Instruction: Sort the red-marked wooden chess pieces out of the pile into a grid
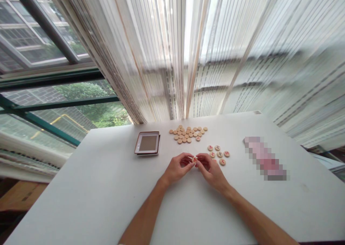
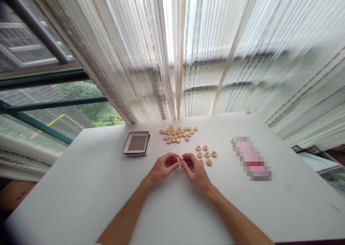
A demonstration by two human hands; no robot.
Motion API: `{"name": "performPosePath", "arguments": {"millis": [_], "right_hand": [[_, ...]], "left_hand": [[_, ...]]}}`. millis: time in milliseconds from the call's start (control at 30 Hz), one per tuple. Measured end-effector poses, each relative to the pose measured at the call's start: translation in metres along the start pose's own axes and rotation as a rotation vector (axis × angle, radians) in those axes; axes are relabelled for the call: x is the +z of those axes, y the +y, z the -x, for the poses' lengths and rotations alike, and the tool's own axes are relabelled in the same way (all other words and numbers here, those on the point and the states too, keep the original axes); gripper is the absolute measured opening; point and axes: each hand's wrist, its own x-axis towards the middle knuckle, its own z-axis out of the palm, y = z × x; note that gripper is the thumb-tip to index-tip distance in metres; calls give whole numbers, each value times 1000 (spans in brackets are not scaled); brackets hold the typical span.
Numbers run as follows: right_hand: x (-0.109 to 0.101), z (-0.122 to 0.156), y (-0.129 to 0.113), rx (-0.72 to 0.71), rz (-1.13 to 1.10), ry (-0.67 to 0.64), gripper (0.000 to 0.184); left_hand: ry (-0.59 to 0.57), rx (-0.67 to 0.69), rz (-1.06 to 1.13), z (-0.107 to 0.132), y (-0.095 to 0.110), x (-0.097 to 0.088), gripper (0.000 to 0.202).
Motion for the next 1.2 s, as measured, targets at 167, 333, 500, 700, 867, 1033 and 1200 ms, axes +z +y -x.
{"name": "performPosePath", "arguments": {"millis": [167, 333, 500, 700, 867, 1033, 1200], "right_hand": [[-1, -1, -3, -17, 75, 21, 22], [-3, -1, -5, 9, 108, 38, 26], [-3, 0, -4, 20, 113, 57, 29], [-4, 1, -5, 7, 60, 17, 24], [-5, 2, -4, -6, 22, 5, 22], [-8, 3, -1, -26, 35, -11, 21], [-9, 3, -1, -43, 60, -9, 20]], "left_hand": [[33, 36, -147, 2, 2, 2, 28], [33, 106, -286, 4, 8, 4, 22], [20, 121, -309, 5, 11, 6, 22], [8, 87, -304, 5, 10, 8, 21], [39, 79, -260, 4, 4, 9, 25], [50, 70, -210, 2, 0, 11, 28], [34, 41, -157, 2, 5, 11, 29]]}}
